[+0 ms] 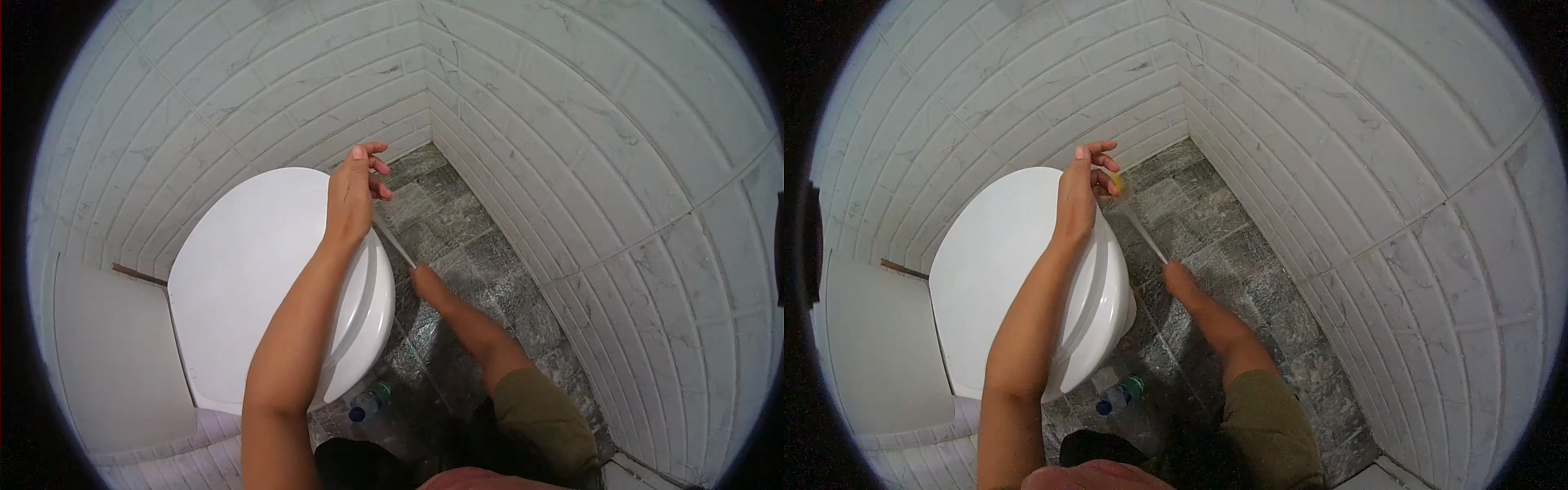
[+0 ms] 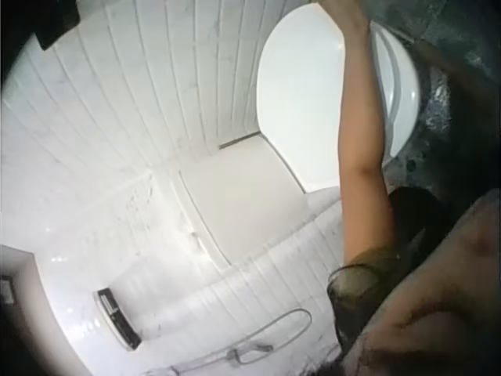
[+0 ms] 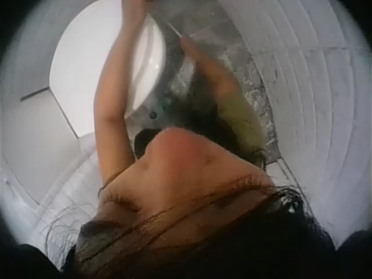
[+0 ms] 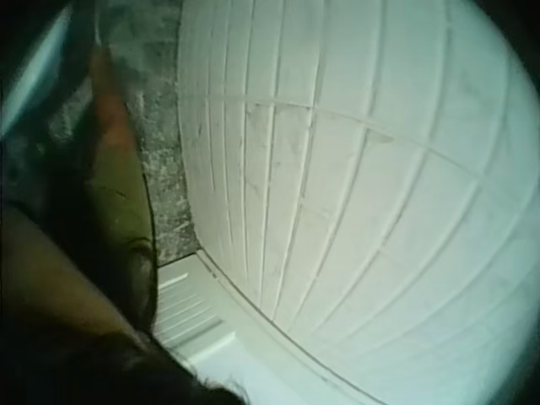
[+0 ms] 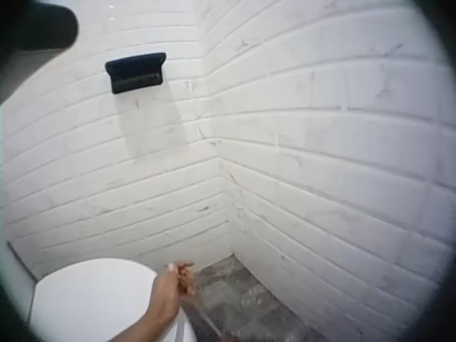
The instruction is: The person scrubs the base of a white toilet with a yellow toilet brush while squatting. They then stand and use a handheld shower head to rinse the floor and toilet base with water.
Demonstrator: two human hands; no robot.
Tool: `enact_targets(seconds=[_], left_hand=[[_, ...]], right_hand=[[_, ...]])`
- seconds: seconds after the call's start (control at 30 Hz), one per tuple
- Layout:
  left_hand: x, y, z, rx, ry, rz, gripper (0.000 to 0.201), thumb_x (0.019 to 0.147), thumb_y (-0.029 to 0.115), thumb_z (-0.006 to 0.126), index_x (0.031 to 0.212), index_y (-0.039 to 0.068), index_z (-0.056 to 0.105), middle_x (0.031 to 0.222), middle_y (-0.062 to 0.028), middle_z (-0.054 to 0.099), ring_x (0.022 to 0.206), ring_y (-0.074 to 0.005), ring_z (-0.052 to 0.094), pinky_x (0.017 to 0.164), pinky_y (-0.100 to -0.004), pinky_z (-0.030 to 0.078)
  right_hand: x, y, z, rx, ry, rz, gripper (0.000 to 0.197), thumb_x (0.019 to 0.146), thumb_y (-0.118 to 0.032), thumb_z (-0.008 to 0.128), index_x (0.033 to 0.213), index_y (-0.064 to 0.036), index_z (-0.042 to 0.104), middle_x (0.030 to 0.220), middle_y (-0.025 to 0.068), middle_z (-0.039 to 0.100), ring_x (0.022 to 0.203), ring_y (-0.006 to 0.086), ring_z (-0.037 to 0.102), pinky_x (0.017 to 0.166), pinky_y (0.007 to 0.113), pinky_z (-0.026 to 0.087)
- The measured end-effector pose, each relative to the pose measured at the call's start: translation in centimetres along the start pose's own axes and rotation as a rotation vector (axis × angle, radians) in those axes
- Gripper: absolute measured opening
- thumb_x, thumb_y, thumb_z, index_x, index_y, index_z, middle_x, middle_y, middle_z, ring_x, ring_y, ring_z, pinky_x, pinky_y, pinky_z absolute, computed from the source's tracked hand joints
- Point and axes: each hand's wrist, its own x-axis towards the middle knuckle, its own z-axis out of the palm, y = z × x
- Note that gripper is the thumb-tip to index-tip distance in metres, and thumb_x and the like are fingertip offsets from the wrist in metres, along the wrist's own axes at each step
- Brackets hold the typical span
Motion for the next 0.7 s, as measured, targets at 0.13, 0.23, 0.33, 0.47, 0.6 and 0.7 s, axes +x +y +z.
enact_targets(seconds=[0.13, 0.23, 0.33, 0.47, 0.6, 0.7], left_hand=[[-0.1, -1.1, 0.3, -0.019, 0.031, 0.015, 0.059, 0.102, 0.046, 0.028, 0.117, -0.003, 0.057, 0.085, -0.0063, 0.054, 0.062, -0.0126, 0.055, 0.061, -0.0268, 0.049], [-0.1, -1.1, 0.7, 0.011, 0.012, 0.017, 0.059, 0.102, 0.046, 0.027, 0.116, -0.003, 0.058, 0.086, -0.0064, 0.054, 0.062, -0.0126, 0.055, 0.061, -0.0271, 0.049], [0.2, -0.6, 1.2, 0.025, -0.009, 0.011, 0.060, 0.102, 0.046, 0.026, 0.116, -0.003, 0.058, 0.087, -0.0065, 0.054, 0.063, -0.0126, 0.055, 0.062, -0.0275, 0.050], [1.1, -0.3, 2.2, 0.068, -0.072, 0.026, 0.066, 0.100, 0.054, 0.024, 0.119, 0.000, 0.056, 0.089, -0.0048, 0.053, 0.067, -0.0111, 0.053, 0.066, -0.0266, 0.046], [-0.3, -1.6, -0.1, 0.070, -0.036, -0.016, 0.066, 0.100, 0.055, 0.023, 0.118, 0.000, 0.056, 0.089, -0.0048, 0.053, 0.068, -0.0107, 0.053, 0.068, -0.0276, 0.047], [-0.1, -0.7, 0.4, 0.086, -0.046, -0.010, 0.066, 0.100, 0.056, 0.025, 0.118, 0.001, 0.057, 0.089, -0.0046, 0.054, 0.068, -0.0106, 0.053, 0.069, -0.0282, 0.048]], right_hand=[[-1.0, 1.8, -4.7, -0.300, 0.035, -0.236, 0.040, 0.098, -0.032, 0.046, 0.103, 0.0047, 0.061, 0.104, 0.0250, 0.064, 0.094, 0.0399, 0.063, 0.080, 0.050, 0.049], [1.1, 3.5, -8.8, -0.045, 0.202, 0.000, 0.039, 0.098, -0.031, 0.047, 0.100, 0.0055, 0.060, 0.102, 0.0278, 0.063, 0.093, 0.0422, 0.062, 0.077, 0.050, 0.049], [3.6, 5.5, -8.9, 0.080, 0.342, 0.046, 0.041, 0.098, -0.033, 0.046, 0.103, 0.0051, 0.060, 0.102, 0.0279, 0.063, 0.093, 0.0430, 0.062, 0.079, 0.050, 0.049], [3.3, 5.8, -4.0, -0.114, 0.108, -0.204, 0.046, 0.099, -0.037, 0.043, 0.102, 0.0059, 0.061, 0.099, 0.0279, 0.064, 0.093, 0.0437, 0.062, 0.079, 0.049, 0.048], [-1.3, 2.4, -3.7, -0.234, -0.039, -0.296, 0.050, 0.098, -0.040, 0.043, 0.101, 0.0059, 0.063, 0.099, 0.0291, 0.064, 0.093, 0.0457, 0.062, 0.079, 0.050, 0.048], [2.1, 3.3, -8.2, -0.157, 0.069, -0.115, 0.049, 0.099, -0.039, 0.043, 0.103, 0.0066, 0.061, 0.097, 0.0287, 0.064, 0.091, 0.0438, 0.062, 0.078, 0.050, 0.049]])
